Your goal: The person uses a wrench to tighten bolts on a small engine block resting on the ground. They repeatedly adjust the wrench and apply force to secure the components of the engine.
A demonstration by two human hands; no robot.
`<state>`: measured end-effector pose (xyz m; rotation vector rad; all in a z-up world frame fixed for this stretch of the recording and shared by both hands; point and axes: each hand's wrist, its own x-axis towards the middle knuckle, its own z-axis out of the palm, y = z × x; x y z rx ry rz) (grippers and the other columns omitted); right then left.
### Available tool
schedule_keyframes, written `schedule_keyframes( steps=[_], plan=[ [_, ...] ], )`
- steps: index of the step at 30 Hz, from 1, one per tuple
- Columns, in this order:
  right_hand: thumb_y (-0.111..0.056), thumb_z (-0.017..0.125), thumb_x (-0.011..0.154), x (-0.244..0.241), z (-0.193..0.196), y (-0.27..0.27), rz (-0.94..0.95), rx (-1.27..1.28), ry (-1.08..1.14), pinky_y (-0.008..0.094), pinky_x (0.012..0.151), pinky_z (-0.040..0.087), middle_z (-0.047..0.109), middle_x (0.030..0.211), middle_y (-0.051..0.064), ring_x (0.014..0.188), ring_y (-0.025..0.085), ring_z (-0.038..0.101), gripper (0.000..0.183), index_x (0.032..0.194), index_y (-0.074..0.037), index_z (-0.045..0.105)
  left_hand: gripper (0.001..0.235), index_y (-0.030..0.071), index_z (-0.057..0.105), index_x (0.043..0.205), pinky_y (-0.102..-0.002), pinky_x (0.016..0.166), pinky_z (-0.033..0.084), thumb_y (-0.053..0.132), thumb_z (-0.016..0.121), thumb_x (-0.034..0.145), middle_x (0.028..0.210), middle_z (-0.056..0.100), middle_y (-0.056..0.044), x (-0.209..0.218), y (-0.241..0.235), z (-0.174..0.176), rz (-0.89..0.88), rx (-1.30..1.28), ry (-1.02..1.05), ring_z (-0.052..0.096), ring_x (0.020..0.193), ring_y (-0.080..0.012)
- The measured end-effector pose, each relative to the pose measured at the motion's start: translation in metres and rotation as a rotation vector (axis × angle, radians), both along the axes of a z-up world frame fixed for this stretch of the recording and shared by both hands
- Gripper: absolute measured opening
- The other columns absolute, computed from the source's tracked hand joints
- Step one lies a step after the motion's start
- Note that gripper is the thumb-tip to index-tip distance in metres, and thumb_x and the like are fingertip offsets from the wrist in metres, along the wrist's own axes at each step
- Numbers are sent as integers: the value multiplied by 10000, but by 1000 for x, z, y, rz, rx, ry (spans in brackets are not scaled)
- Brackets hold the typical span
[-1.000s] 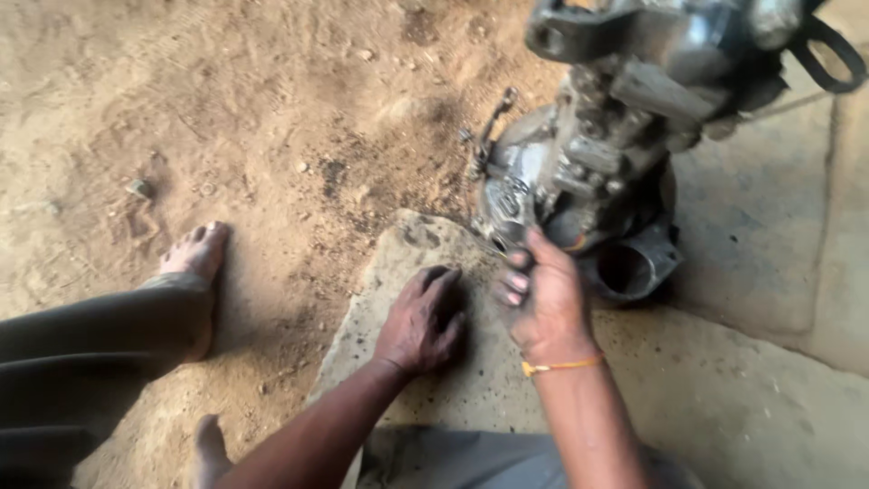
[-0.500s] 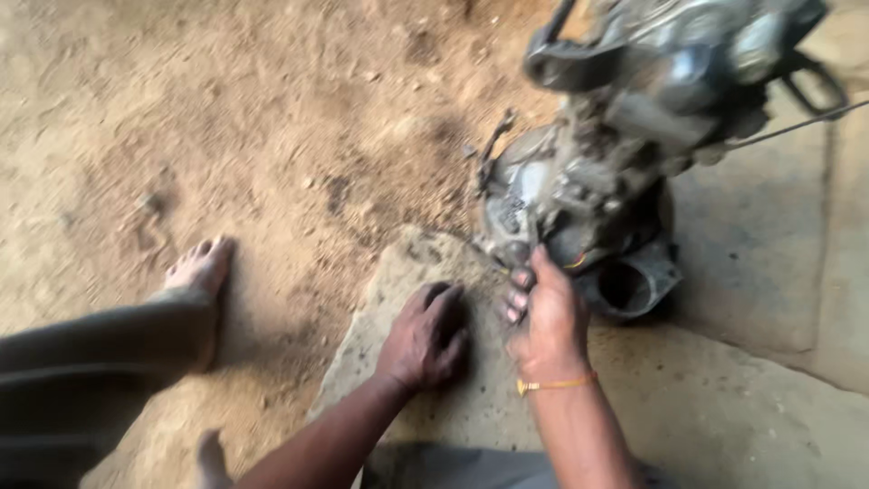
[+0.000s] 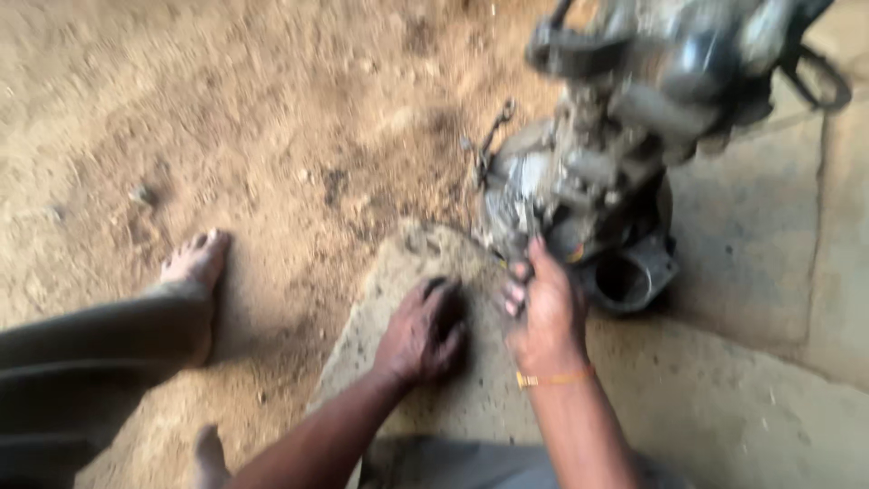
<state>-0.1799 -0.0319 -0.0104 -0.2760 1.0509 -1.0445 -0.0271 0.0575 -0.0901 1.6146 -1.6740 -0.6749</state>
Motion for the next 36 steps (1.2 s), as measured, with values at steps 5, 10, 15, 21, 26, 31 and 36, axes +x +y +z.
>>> schedule_keyframes(
  steps=[5, 10, 15, 21, 26, 31, 36],
  plan=[
    [-307, 549, 1061, -8, -8, -10, 134, -46, -122, 257, 443, 332, 483, 720, -32, 505, 87, 398, 179, 1011, -136, 570, 678, 130, 491, 1466, -465, 1131, 423, 281, 718, 846, 1467, 512, -188, 0, 5, -12, -2, 55, -17, 490, 1340, -415],
    [-338, 536, 1023, -12, 1, -15, 184, 10, -146, 253, 394, 308, 486, 683, -32, 458, 84, 384, 215, 1009, -138, 611, 705, 108, 490, 1446, -487, 1090, 411, 275, 758, 815, 1441, 499, -207, -1, -4, -10, -1, -19, -35, 477, 1317, -429],
    [-321, 558, 1028, -6, -1, -12, 245, -27, 45, 262, 399, 303, 490, 686, -24, 462, 86, 377, 217, 1044, -122, 643, 656, 104, 493, 1445, -463, 1107, 440, 241, 719, 845, 1435, 524, -184, -5, 3, -5, -1, -16, -21, 511, 1310, -409],
    [-324, 551, 1025, -28, 16, 0, 300, -50, -54, 224, 425, 311, 483, 689, -44, 494, 63, 386, 278, 1096, -82, 669, 643, 111, 504, 1440, -447, 1113, 433, 220, 708, 840, 1437, 519, -168, -6, 1, 8, 21, 81, 21, 522, 1298, -389],
    [-335, 528, 1013, -6, 7, 12, 102, 4, -21, 249, 427, 316, 468, 678, -37, 490, 80, 383, 252, 1078, -116, 634, 663, 114, 490, 1456, -458, 1114, 422, 207, 702, 834, 1446, 502, -173, -5, -1, 6, 17, 75, -50, 509, 1300, -397],
    [-299, 545, 1037, 11, 3, 9, 42, -90, 53, 264, 447, 324, 461, 700, -34, 519, 86, 394, 216, 1075, -99, 616, 650, 117, 491, 1446, -455, 1127, 416, 220, 703, 840, 1453, 502, -165, -6, 3, 9, 17, 68, -17, 498, 1325, -391],
    [-342, 533, 1018, 7, 16, 23, -10, -6, 40, 251, 441, 320, 450, 692, -37, 513, 89, 395, 234, 1049, -133, 632, 671, 127, 454, 1476, -451, 1148, 359, 236, 687, 855, 1480, 455, -156, -4, -1, 17, -5, 175, -45, 461, 1344, -367]
  ],
)
